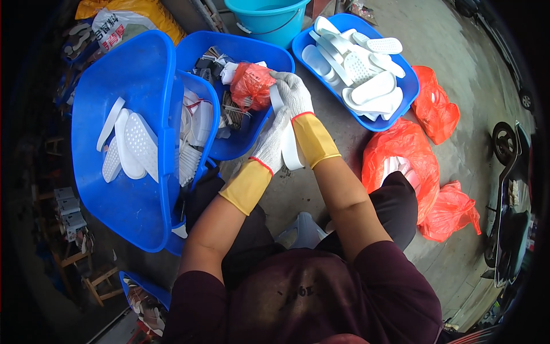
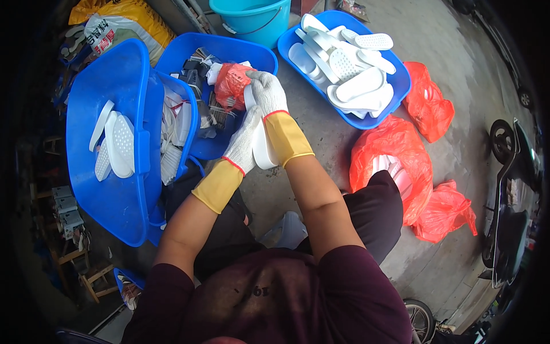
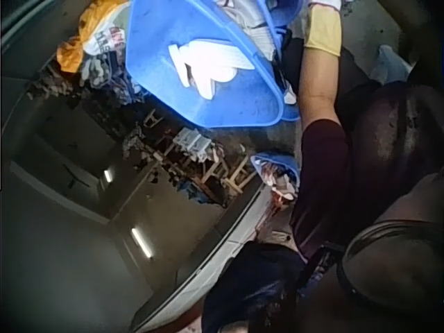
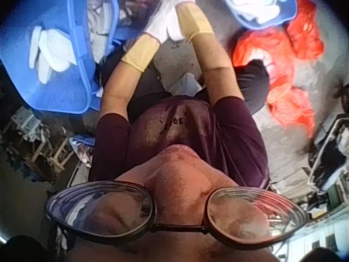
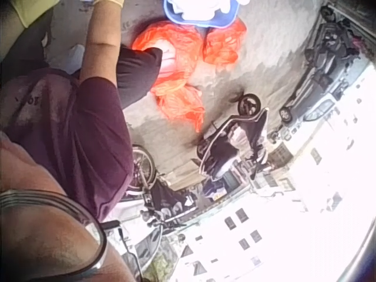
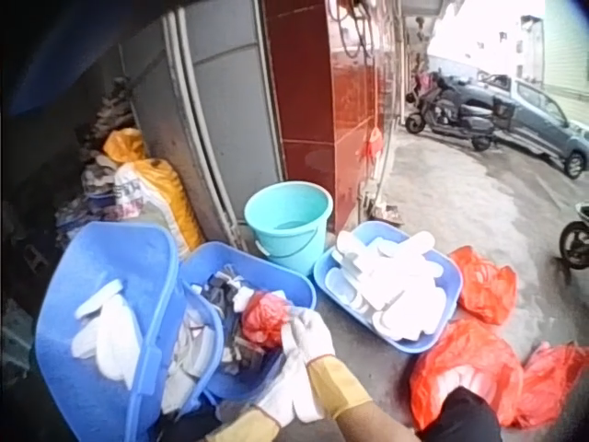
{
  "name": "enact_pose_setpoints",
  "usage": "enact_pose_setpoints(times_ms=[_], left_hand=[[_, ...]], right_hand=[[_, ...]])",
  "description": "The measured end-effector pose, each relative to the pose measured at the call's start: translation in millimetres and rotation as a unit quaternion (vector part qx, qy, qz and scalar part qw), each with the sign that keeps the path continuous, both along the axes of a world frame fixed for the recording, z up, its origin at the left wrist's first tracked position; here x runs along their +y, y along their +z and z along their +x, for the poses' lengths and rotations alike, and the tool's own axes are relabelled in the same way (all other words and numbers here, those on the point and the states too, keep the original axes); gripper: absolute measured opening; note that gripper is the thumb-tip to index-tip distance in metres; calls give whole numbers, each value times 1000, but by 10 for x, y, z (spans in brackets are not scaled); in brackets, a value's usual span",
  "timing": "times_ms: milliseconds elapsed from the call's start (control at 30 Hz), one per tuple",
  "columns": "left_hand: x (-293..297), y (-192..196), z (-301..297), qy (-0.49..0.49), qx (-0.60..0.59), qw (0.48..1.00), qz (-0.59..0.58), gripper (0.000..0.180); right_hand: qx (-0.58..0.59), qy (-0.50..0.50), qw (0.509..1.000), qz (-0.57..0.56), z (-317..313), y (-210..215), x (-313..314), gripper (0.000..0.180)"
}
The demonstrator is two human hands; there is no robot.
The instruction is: The recorder is inspecting, sorting, and applying a treatment to shoe insoles before placing them into bags.
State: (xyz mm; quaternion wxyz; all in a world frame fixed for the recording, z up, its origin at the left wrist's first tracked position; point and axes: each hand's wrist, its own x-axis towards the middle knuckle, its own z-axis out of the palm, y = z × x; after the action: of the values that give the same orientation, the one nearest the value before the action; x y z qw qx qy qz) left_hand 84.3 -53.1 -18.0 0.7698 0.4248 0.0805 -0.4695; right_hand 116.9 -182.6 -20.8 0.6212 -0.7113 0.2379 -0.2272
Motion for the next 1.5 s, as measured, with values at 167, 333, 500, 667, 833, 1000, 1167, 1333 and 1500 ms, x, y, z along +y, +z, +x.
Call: enact_pose_setpoints(times_ms=[167, 333, 500, 667, 833, 1000, 1167, 1333, 1500], left_hand=[[106, -198, 305, 85, 43, 991, -97, 56], [238, -335, 626, 72, -9, 995, -67, 72], [149, -204, 417, 20, -7, 999, -39, 75], [76, -42, 51, -42, -29, 988, -148, 70], [71, 85, -61, -68, -36, 994, -73, 69], [139, 56, 102, -19, 30, 991, -128, 70], [347, -39, 398, 50, 12, 980, -193, 72], [432, 318, 287, -57, -64, 980, -178, 89], [272, 562, 25, -32, -139, 982, -123, 90]], right_hand=[[63, 36, 994, 76, -196, -129, 383, 34], [78, 38, 990, -108, -810, -106, 765, 38], [165, 39, 965, -200, -1011, 86, 493, 39], [284, 11, 913, -292, -492, 125, -108, 37], [193, -38, 934, -299, -240, -6, -304, 34], [11, 71, 969, -235, -393, 225, 152, 21], [7, 106, 973, -204, -847, 787, 806, 31], [13, 121, 960, -251, -1276, 904, 948, 35], [29, 92, 978, -187, -1660, 856, 833, 31]])
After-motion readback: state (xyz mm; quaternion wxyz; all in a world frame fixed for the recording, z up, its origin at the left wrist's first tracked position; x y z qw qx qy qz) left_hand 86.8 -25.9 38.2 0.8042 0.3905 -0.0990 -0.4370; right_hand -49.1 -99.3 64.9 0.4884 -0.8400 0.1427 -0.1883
